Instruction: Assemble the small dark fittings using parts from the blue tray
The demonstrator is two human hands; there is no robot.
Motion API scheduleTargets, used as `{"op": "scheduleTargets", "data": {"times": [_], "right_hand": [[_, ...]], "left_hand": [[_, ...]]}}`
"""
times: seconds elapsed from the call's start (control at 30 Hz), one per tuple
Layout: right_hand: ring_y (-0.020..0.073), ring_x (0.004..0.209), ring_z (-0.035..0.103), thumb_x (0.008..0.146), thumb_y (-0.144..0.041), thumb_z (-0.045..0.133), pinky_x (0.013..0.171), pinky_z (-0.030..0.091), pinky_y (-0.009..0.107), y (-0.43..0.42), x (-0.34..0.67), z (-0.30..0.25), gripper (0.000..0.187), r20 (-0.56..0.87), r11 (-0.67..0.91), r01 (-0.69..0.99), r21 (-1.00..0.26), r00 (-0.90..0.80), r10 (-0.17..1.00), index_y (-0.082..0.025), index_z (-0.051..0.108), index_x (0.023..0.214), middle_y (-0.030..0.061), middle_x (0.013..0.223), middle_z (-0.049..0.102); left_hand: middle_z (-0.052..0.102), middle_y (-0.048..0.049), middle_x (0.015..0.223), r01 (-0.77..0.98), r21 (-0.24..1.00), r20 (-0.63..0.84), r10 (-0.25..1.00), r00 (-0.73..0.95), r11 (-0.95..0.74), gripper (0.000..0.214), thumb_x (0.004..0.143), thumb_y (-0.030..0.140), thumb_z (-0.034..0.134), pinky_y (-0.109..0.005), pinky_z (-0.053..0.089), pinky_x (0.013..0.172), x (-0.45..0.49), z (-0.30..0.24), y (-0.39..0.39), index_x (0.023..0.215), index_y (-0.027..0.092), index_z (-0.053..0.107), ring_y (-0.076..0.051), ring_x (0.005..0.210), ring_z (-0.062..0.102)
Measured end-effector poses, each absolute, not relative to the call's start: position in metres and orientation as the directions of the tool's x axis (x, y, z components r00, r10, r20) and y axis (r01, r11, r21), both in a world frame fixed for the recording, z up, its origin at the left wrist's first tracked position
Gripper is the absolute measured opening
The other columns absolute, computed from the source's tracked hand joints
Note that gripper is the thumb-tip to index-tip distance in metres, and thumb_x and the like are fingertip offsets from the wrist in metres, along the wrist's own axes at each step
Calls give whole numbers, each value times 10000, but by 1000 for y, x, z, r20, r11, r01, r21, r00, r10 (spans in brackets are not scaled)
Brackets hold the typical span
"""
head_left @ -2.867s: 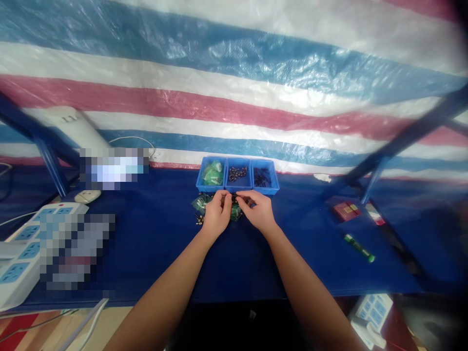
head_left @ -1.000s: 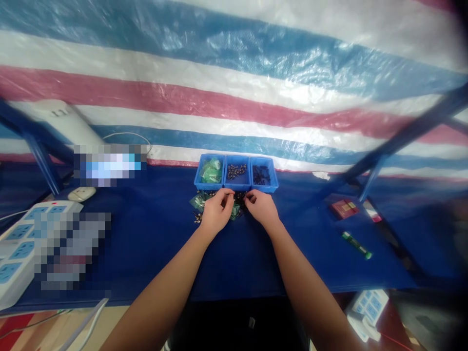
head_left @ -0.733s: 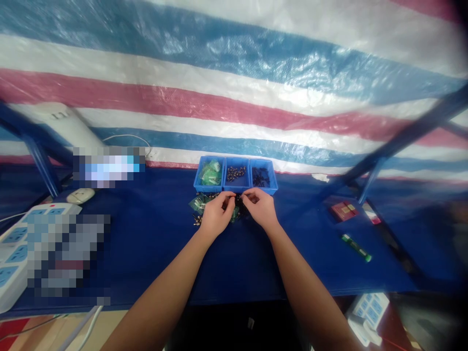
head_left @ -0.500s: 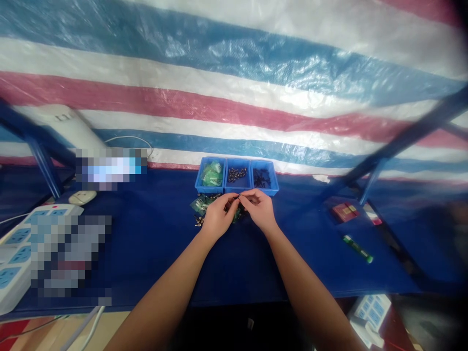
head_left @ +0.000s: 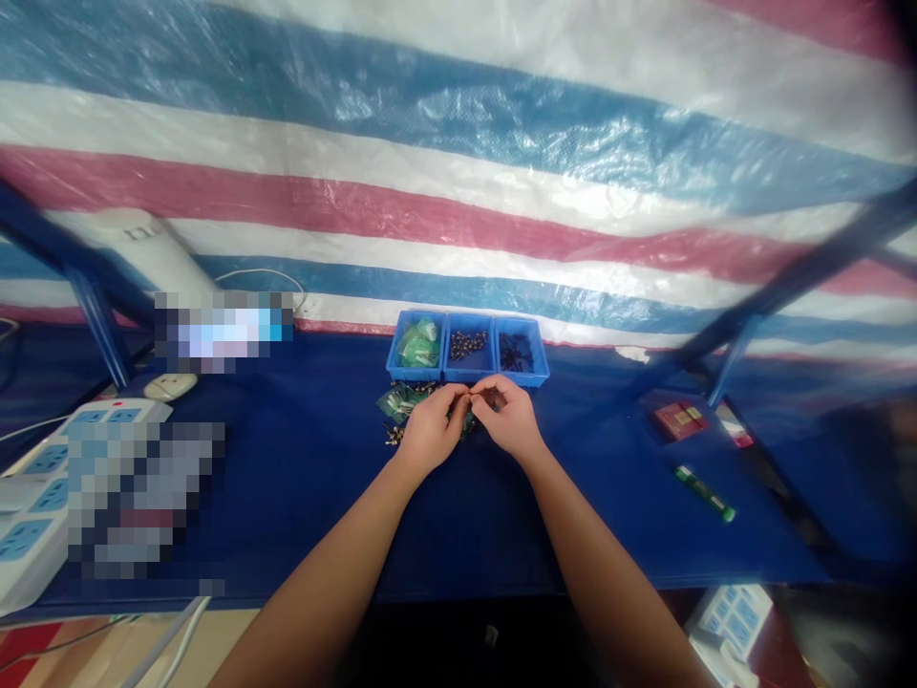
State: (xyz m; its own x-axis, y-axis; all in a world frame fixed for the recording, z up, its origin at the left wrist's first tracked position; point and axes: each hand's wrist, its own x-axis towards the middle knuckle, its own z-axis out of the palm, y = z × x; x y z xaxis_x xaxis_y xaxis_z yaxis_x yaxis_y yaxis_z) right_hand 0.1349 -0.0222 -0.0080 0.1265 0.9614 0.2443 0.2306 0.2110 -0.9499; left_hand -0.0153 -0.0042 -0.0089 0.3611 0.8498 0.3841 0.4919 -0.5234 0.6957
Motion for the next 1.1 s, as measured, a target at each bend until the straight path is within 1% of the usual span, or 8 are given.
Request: {"op": "scheduleTargets", "data": {"times": [0.1,0.27,0.47,0.57,0.67,0.73,0.87,1.1], "right_hand": [[155,704,614,778,-264,605,648,531,282,-24,135,-3,69,287,247,283,-927,110,952,-207,624,813,30,831,642],[163,755,633,818,-321,605,656,543,280,-26,135,4,179,302,278,296,-914,37,953,-216,669,948,52,923,667],[158,723,631,845,-341,605,650,538,282,-27,134,1,223,303,282,271,-920,38,952,-214,691,1007,53,918,685],[160,716,635,851,-343,600,648,541,284,-25,133,-2,220,290,264,265,-927,63,955,-211,695,998,53,916,694],[168,750,650,850,-352,604,670,548,288,-24,132,-3,215,284,251,262,-932,99,954,-212,705,978,56,946,703],[175,776,659,846,-353,612,686,552,293,-24,132,-2,214,292,254,265,-930,114,950,-217,714,976,55,958,707],[183,791,665,835,-357,635,694,559,302,-24,132,-2,220,298,257,280,-925,117,947,-229,730,988,53,964,713],[194,810,677,833,-361,641,724,578,320,-25,132,-4,237,281,245,256,-935,116,953,-239,723,1019,51,974,717]], "left_hand": [[665,-21,857,484,709,367,854,367,-513,204,956,302,422,-247,441,667,-16,-7,-5,983,208,601,-145,739,617],[637,-4,744,465,769,334,896,293,-439,228,968,341,401,-236,432,619,-17,-8,-4,983,194,575,-133,641,601],[599,12,661,496,758,317,903,289,-424,260,977,354,381,-232,403,582,-18,-8,-3,933,190,578,-127,583,574],[614,15,668,489,771,310,911,270,-407,248,969,365,403,-234,414,590,-18,-7,-4,938,196,582,-127,584,584],[658,10,739,431,813,309,917,252,-392,219,955,366,440,-234,447,627,-18,-8,-4,1041,208,566,-133,647,626],[665,11,751,409,828,305,921,243,-383,220,950,369,454,-232,455,631,-18,-9,-4,1063,212,558,-132,652,634],[636,18,709,424,822,296,922,250,-379,216,957,377,438,-225,439,603,-18,-10,-2,1015,207,558,-120,604,606],[593,24,664,444,804,314,917,246,-395,253,972,383,394,-224,424,591,-18,-9,-2,928,202,565,-112,565,565]]}}
